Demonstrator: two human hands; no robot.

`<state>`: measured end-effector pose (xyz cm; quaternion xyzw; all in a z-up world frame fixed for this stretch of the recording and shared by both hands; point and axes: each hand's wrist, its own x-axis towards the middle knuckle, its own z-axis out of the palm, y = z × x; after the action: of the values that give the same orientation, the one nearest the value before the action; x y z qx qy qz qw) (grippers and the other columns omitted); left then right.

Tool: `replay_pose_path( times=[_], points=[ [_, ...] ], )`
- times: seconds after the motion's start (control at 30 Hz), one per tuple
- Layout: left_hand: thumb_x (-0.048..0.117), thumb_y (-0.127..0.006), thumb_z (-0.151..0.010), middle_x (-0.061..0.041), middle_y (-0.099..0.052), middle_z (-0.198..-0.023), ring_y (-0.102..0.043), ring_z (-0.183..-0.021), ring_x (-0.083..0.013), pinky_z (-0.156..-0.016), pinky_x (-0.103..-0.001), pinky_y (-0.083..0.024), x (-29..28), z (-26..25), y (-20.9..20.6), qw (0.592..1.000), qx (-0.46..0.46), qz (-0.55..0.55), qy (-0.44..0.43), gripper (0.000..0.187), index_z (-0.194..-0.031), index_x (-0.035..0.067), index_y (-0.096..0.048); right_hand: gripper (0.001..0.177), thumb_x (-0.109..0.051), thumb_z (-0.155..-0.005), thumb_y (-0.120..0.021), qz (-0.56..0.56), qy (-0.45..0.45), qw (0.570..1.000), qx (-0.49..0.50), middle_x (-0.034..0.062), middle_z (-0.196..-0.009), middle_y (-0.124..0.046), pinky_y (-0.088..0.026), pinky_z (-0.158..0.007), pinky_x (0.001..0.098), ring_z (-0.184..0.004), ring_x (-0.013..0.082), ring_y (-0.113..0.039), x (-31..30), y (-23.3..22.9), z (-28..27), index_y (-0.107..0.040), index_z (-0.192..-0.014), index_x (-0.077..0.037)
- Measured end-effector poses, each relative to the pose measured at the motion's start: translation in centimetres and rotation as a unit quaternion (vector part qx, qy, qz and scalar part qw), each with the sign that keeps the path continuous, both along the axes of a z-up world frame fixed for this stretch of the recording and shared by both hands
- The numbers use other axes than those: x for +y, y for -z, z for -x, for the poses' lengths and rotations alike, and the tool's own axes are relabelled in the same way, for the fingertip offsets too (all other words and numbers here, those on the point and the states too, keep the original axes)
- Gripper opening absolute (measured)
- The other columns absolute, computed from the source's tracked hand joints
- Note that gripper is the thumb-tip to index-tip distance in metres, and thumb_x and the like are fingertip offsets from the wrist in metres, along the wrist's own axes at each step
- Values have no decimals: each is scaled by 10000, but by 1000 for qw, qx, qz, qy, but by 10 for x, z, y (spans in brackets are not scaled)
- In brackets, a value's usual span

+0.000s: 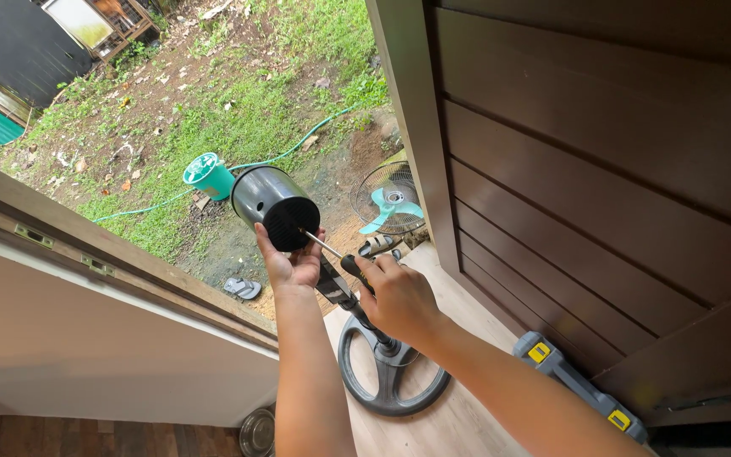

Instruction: The person attaches a black motor housing to a standing fan base using a screwdriver. They secure the housing by tightening screws on the back and sides of the unit while holding it in place.

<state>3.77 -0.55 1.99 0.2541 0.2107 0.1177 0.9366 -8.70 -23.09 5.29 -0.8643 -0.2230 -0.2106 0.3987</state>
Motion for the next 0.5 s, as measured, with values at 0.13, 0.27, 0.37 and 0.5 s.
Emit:
replay_pose_path(
  times=[0.13,0.27,0.37,0.5],
  points=[
    [675,-762,-740,-321,-562,-1237,-690,-1039,-493,-935,-552,-572,-3,7,-2,1000,0,-13,6,1113,-1409,-129,-381,451,-179,-849,-714,-1,-6,1000,2,141,-951,-674,-575,-694,418,-763,319,-703,-4,0,3,-670,-1274,-35],
    [699,-742,-732,-323,-583,-1264,-699,-1047,-490,-977,-562,-589,-4,13,2,1000,8,-25,10,1154,-1419,-134,-333,452,-150,-825,-723,-20,-9,1000,-4,134,-957,-687,-572,-687,416,-763,320,-704,-11,6,9,-678,-1262,-42],
    [722,-714,-749,-340,-582,-1288,-700,-1063,-500,-1003,-558,-564,-3,17,4,1000,2,-14,18,1177,-1438,-150,-329,464,-134,-804,-735,-43,-16,999,15,142,-955,-688,-565,-677,413,-762,325,-703,-18,10,13,-676,-1254,-39],
    [734,-660,-776,-371,-562,-1287,-682,-1093,-516,-1040,-591,-533,-5,22,-1,1000,7,-4,7,1162,-1449,-151,-321,460,-124,-811,-735,-82,-26,995,43,150,-991,-701,-571,-683,400,-779,324,-713,-28,13,12,-670,-1257,-35]
  ],
)
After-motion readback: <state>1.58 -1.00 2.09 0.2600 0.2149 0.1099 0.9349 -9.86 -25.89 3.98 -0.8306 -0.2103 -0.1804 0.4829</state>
